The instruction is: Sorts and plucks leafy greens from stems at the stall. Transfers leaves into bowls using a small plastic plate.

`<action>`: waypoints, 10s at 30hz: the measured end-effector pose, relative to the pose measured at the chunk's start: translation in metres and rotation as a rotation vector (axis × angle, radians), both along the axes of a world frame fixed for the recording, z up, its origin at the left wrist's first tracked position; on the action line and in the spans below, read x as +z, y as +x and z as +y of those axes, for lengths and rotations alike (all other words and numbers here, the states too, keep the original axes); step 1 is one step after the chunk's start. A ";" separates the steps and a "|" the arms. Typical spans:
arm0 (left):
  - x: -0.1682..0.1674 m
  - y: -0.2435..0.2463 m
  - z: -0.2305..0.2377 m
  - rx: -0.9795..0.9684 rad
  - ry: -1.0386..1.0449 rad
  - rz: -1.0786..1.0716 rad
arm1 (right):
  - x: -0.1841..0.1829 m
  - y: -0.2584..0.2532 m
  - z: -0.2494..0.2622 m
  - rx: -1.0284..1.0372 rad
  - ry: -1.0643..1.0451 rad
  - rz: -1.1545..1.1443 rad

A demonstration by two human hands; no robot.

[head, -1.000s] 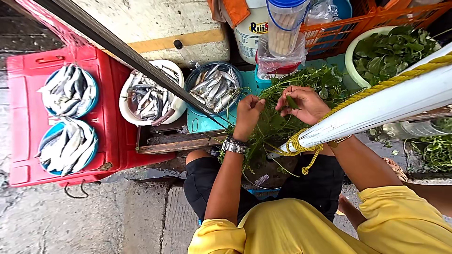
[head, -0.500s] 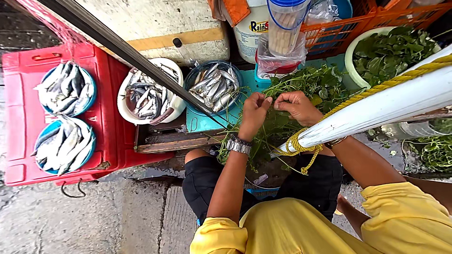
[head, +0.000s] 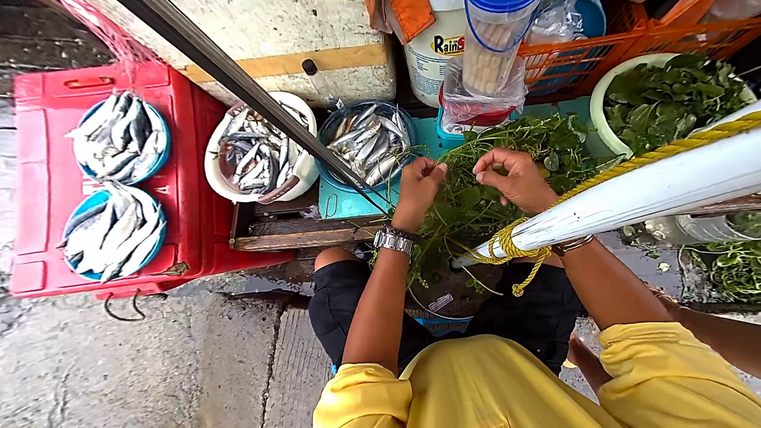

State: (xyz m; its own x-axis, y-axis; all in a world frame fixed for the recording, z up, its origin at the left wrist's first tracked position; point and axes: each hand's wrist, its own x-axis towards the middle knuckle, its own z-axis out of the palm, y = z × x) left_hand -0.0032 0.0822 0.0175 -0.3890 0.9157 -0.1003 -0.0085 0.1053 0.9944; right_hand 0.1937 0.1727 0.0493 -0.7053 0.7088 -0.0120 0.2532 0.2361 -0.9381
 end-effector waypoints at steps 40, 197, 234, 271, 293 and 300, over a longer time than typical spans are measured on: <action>0.015 0.001 -0.060 -0.124 0.032 -0.266 | 0.028 -0.003 -0.028 0.149 0.080 -0.294; -0.021 0.045 -0.116 0.050 -0.003 0.193 | -0.006 -0.037 -0.005 0.615 -0.076 -0.063; -0.023 0.043 -0.112 0.144 0.126 0.435 | 0.002 -0.037 -0.011 0.425 0.120 0.143; 0.017 -0.011 -0.115 0.162 0.052 -0.325 | 0.010 -0.025 0.001 0.309 -0.413 0.195; 0.004 -0.004 -0.101 -0.047 0.317 -1.251 | 0.009 -0.029 -0.003 0.523 -0.091 0.010; 0.003 0.000 -0.115 0.042 -0.017 -0.056 | 0.030 0.018 0.034 0.056 -0.182 0.436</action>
